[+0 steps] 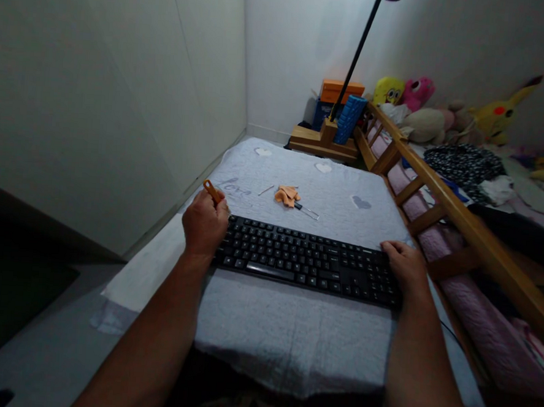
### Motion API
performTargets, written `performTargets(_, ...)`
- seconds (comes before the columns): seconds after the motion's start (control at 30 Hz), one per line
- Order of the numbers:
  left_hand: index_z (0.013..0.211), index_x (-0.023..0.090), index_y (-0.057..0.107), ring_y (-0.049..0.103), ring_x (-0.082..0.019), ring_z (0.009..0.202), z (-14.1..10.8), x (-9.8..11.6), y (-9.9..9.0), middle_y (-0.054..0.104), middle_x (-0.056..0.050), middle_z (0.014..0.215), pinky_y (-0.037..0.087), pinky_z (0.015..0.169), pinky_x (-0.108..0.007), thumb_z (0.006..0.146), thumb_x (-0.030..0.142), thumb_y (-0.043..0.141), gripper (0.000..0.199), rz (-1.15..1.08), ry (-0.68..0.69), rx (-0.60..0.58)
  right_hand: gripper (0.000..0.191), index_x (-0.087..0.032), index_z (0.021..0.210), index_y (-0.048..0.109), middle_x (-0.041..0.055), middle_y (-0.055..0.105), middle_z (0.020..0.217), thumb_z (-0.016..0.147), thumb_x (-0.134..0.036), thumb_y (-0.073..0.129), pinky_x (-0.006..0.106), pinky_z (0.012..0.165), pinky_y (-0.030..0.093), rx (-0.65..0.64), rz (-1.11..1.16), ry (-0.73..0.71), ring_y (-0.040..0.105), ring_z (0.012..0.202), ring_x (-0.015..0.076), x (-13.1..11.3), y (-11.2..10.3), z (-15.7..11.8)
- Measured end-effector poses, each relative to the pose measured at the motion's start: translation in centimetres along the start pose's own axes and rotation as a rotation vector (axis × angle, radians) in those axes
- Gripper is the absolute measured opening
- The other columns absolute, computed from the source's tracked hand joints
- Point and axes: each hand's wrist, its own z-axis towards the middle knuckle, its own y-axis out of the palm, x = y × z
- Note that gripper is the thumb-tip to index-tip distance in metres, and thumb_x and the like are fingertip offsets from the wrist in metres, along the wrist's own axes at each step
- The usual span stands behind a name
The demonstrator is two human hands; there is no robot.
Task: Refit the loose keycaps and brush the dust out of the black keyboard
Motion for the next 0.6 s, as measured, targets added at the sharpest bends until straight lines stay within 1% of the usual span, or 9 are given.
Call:
performTargets(0.13, 0.094, 0.021, 0.065, 0.069, -0.023, 0.085, 0.11, -0.2, 0.28, 0.071, -0.007, 0.09, 0.053, 0.086, -0.038, 0.084, 0.028, 0.059, 0.013, -0.138, -0.088, 0.005, 0.037, -0.017, 0.076, 0.077, 0.0097, 0.077, 0.078, 0.071, -0.048, 0.057, 0.036, 0.072, 0.047, -0.003, 0.034, 0.01, 0.067, 0.08, 0.0286, 0.22, 0.03, 0.09)
performTargets(0.2, 0.093, 0.021, 0.065, 0.068, -0.022, 0.082, 0.23, -0.38, 0.44, 0.071, -0.006, 0.086, 0.053, 0.082, -0.037, 0.083, 0.027, 0.06, 0.013, -0.189, -0.13, -0.01, 0.038, -0.017, 0.077, 0.077, 0.0095, 0.077, 0.081, 0.071, -0.048, 0.057, 0.035, 0.075, 0.047, -0.013, 0.047, 0.012, 0.067, 0.084, 0.0284, 0.24, 0.04, 0.1)
performTargets(0.27, 0.092, 0.021, 0.065, 0.068, -0.022, 0.08, 0.36, -0.57, 0.49, 0.071, -0.005, 0.085, 0.054, 0.081, -0.037, 0.082, 0.027, 0.061, 0.012, -0.192, -0.149, -0.036, 0.039, -0.016, 0.079, 0.078, 0.0098, 0.078, 0.085, 0.071, -0.048, 0.057, 0.036, 0.079, 0.047, -0.024, 0.051, 0.019, 0.067, 0.087, 0.029, 0.16, 0.01, 0.09)
performTargets(0.33, 0.091, 0.021, 0.065, 0.069, -0.023, 0.081, 0.44, -0.67, 0.4, 0.071, -0.006, 0.085, 0.053, 0.082, -0.039, 0.082, 0.025, 0.06, 0.011, -0.135, -0.139, -0.031, 0.039, -0.016, 0.079, 0.078, 0.0103, 0.078, 0.086, 0.07, -0.048, 0.057, 0.036, 0.08, 0.047, -0.033, 0.047, 0.034, 0.067, 0.088, 0.0295, 0.01, -0.03, 0.06)
performTargets(0.47, 0.09, 0.02, 0.065, 0.069, -0.027, 0.092, 0.44, -0.55, 0.04, 0.072, -0.009, 0.093, 0.052, 0.09, -0.043, 0.082, 0.021, 0.058, 0.011, 0.002, -0.045, 0.05, 0.04, -0.016, 0.079, 0.078, 0.0105, 0.077, 0.083, 0.069, -0.048, 0.058, 0.035, 0.077, 0.048, -0.032, 0.033, 0.067, 0.067, 0.086, 0.0292, -0.24, -0.03, 0.03)
performTargets(0.53, 0.09, 0.02, 0.066, 0.069, -0.026, 0.091, 0.42, -0.44, 0.0, 0.071, -0.008, 0.093, 0.052, 0.089, -0.042, 0.082, 0.022, 0.058, 0.011, -0.021, -0.034, 0.077, 0.039, -0.016, 0.079, 0.078, 0.0102, 0.077, 0.081, 0.069, -0.048, 0.058, 0.035, 0.076, 0.048, -0.025, 0.027, 0.068, 0.067, 0.084, 0.0289, -0.24, 0.01, 0.06)
performTargets(0.6, 0.091, 0.02, 0.065, 0.069, -0.024, 0.084, 0.42, -0.42, 0.11, 0.07, -0.006, 0.087, 0.053, 0.083, -0.039, 0.083, 0.025, 0.06, 0.011, -0.118, -0.075, 0.077, 0.038, -0.016, 0.078, 0.078, 0.0101, 0.077, 0.081, 0.069, -0.047, 0.059, 0.035, 0.075, 0.048, -0.022, 0.025, 0.066, 0.067, 0.083, 0.0287, -0.19, 0.05, 0.1)
